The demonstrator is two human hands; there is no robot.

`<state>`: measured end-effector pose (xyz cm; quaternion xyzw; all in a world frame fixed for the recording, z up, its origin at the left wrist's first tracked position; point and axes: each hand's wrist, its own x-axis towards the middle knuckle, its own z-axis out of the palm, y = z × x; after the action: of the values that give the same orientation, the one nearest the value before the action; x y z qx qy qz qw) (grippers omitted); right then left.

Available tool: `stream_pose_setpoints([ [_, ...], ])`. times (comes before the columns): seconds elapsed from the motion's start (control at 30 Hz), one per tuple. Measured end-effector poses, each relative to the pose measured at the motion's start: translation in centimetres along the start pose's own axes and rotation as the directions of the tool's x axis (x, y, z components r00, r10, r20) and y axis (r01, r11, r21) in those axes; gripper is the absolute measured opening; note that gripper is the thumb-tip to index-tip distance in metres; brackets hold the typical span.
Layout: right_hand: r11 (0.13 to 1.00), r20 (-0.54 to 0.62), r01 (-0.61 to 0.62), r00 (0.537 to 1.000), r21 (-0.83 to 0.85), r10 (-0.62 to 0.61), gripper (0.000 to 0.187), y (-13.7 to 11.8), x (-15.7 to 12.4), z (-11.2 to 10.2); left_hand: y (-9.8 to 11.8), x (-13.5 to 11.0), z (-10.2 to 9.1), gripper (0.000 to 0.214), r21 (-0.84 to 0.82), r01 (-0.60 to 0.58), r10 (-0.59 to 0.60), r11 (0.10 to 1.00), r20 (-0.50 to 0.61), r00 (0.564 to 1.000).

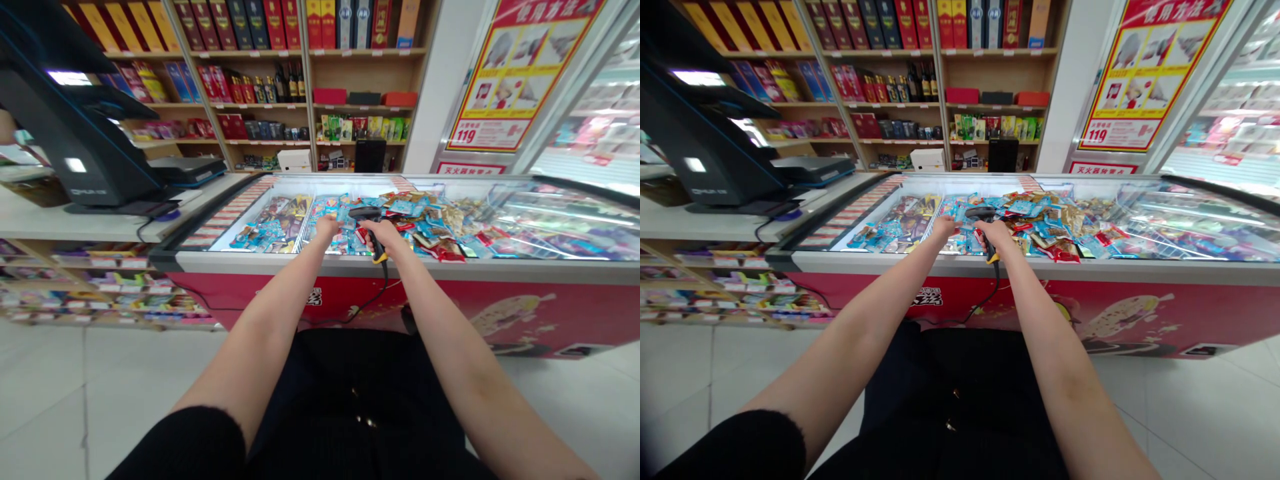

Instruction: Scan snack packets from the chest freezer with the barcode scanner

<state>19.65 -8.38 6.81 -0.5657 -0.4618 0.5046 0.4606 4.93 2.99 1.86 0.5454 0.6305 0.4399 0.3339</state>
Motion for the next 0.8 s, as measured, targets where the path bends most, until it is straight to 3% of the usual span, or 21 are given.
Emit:
stream_pose_setpoints([
  [0.1,1.000,-0.005,0.010,1.000,-0.013,-0.010,0.032,0.2,0.0,0.5,-0.2,-0.4,-0.9,0.034,-0.406,0.069,-0.100,0.911,-0.055,0.993],
  [0.17,1.000,-0.003,0.006,1.000,-0.019,-0.006,0.031,0.3,0.0,1.0,-0.5,-0.5,-1.7,0.036,-0.498,0.070,-0.118,0.865,-0.065,0.991],
  [0.33,1.000,0.026,-0.004,1.000,-0.009,0.004,0.032,0.3,0.2,1.9,-2.0,-0.7,-3.3,0.032,-0.548,0.012,-0.100,0.836,-0.130,0.987],
  [0.53,0.999,0.032,0.009,0.999,-0.045,-0.007,0.029,0.0,-0.1,3.1,-4.0,-1.0,-3.4,0.028,-0.558,-0.108,-0.017,0.823,-0.214,0.977],
  [0.8,0.997,0.044,-0.003,0.999,-0.075,0.006,0.028,-0.2,-0.7,3.8,-3.9,-1.4,-3.5,0.028,-0.582,-0.130,-0.002,0.803,-0.220,0.975],
])
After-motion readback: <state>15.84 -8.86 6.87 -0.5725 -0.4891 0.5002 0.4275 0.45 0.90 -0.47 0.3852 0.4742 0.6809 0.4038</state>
